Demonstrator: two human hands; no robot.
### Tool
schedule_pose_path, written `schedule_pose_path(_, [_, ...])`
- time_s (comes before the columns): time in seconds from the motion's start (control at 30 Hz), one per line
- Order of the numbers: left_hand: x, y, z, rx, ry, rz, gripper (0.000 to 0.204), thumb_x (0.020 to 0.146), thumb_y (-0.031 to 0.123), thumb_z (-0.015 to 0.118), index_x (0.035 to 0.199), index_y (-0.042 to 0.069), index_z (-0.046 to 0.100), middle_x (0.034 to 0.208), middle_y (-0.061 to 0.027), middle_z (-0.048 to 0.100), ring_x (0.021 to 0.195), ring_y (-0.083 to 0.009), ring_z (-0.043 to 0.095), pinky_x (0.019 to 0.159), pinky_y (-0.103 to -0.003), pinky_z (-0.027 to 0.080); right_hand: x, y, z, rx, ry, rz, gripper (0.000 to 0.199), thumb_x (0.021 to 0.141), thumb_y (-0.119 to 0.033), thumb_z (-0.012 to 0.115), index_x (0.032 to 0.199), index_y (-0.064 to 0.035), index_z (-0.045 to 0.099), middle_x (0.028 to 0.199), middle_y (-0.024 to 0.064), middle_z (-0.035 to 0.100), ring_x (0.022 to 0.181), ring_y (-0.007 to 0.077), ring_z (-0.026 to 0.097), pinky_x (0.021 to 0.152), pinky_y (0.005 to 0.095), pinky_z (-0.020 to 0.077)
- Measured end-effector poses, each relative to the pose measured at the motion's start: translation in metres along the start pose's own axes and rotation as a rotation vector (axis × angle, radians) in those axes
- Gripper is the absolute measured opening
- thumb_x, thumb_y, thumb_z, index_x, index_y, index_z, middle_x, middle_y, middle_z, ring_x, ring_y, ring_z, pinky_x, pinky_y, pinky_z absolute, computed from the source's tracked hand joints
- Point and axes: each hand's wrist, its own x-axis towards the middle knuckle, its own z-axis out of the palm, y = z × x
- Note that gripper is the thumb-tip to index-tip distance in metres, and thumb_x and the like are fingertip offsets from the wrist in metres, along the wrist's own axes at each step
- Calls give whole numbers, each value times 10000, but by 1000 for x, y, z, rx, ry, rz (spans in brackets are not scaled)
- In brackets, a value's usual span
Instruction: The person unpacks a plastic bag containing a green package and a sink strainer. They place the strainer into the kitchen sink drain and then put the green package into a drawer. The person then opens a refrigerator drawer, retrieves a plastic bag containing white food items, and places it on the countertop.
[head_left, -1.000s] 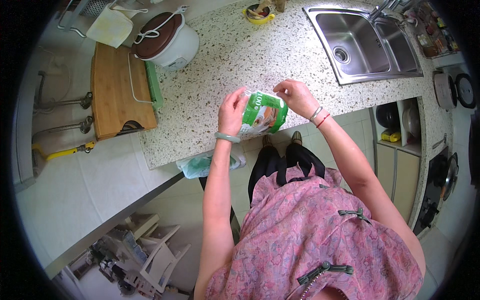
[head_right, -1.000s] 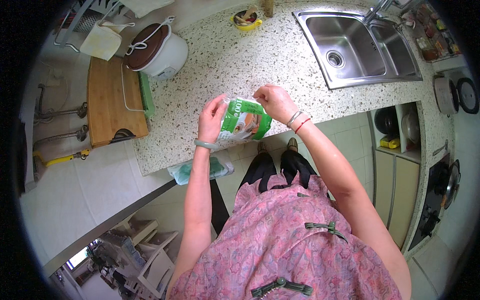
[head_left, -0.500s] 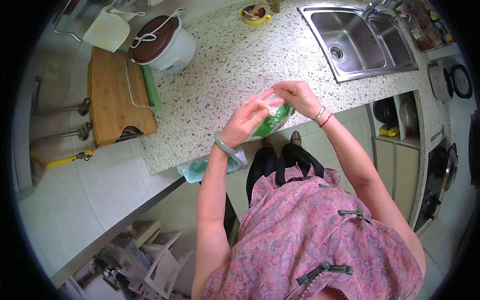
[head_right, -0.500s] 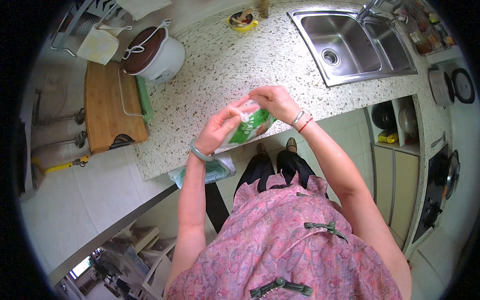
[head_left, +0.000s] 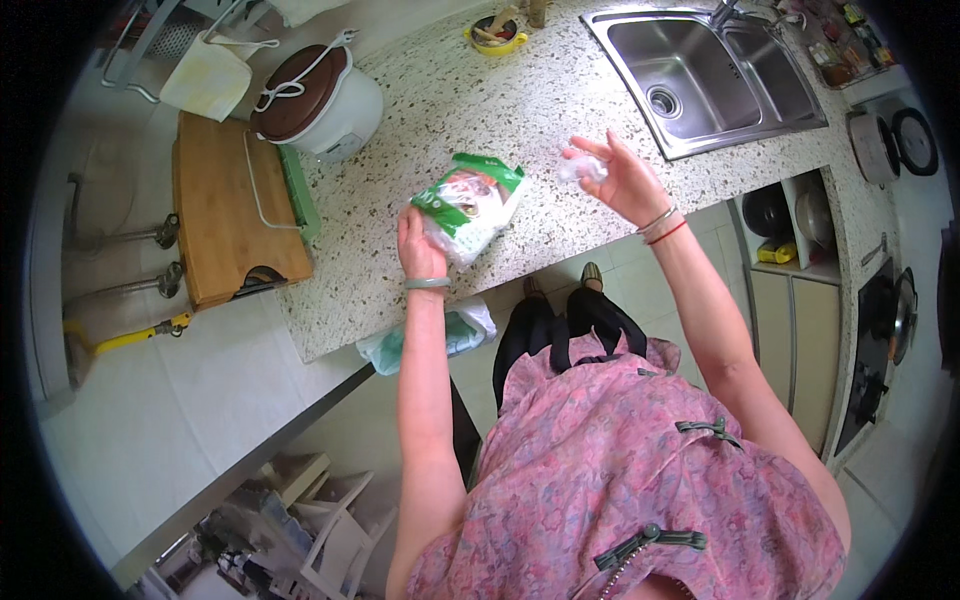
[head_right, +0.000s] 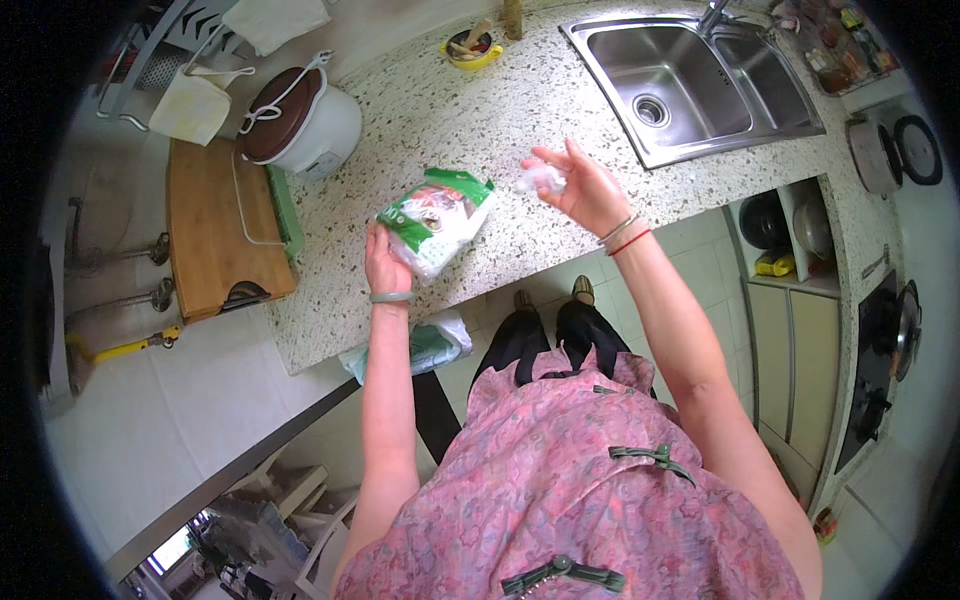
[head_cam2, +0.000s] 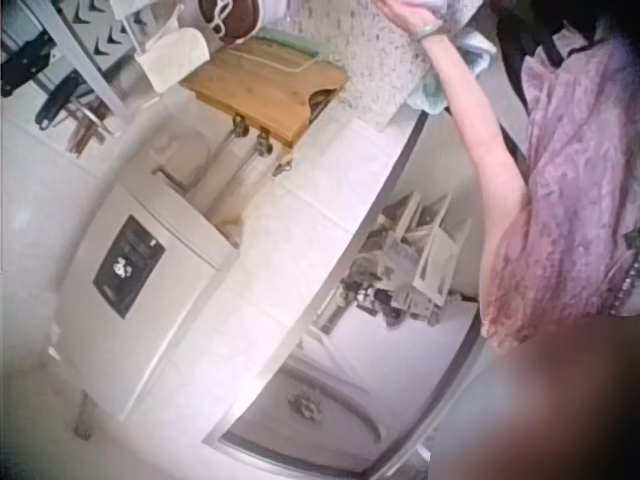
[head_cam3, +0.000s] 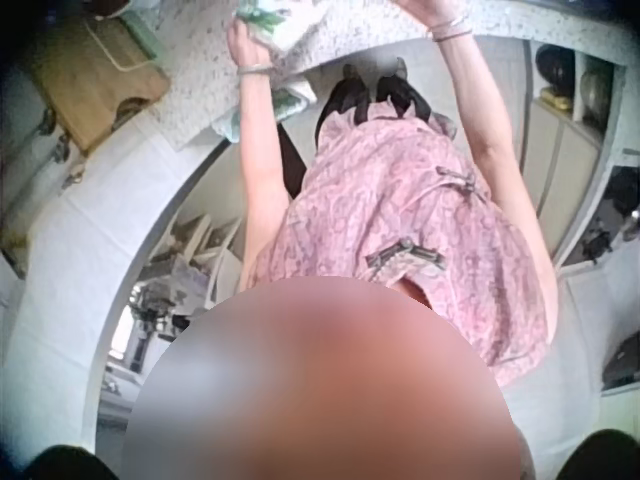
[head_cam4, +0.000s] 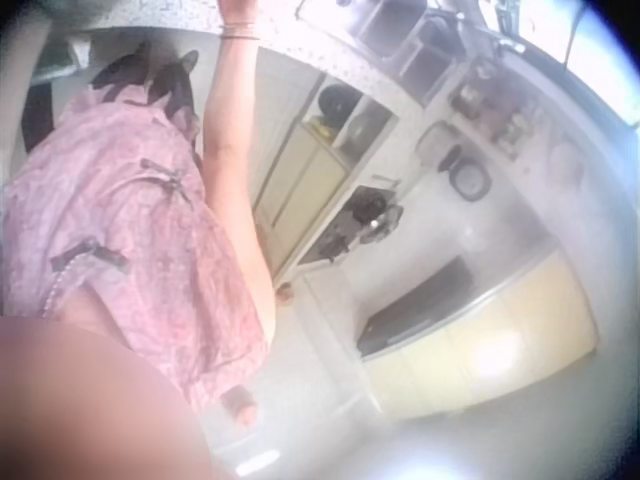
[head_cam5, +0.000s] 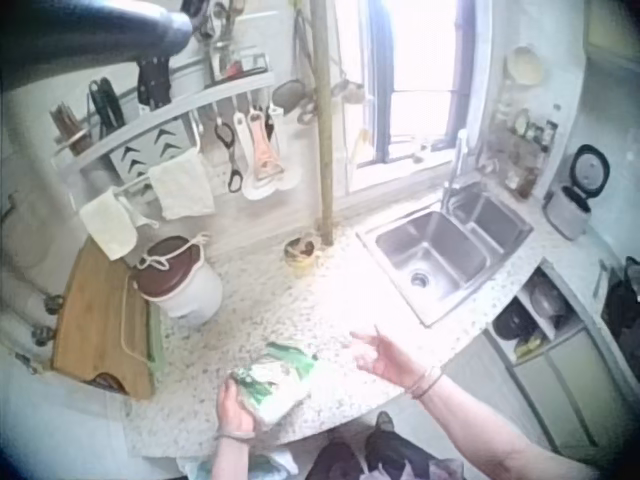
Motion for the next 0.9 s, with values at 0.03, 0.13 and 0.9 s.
schedule_pose_path(0.03, [2,-7,-11,31,37,11,184,981,157,489,1137,60,487,1112,-87,589,1036,-203,555,931,-353,447,-2,9,9,37,-11,9,583,994,-436,388,1305,52,459,1261,175,543,954,160,588,832,290,503])
schedule_pose_path(0.13, [-3,-14,-27,102,140,7,413,945,87,511,1319,29,347,1274,-147,515,1159,-245,509,993,-378,414,-8,24,16,101,-60,-5,506,977,-266,428,1361,60,380,1317,186,498,1028,188,581,884,295,485])
schedule_pose_path(0.9, [-49,-35,176,295,-329,-180,164,915,170,624,1001,47,559,905,-37,616,815,-111,611,764,-274,536,-60,6,38,-380,285,-268,354,838,-127,686,1162,-19,595,1037,54,636,887,106,616,767,250,523])
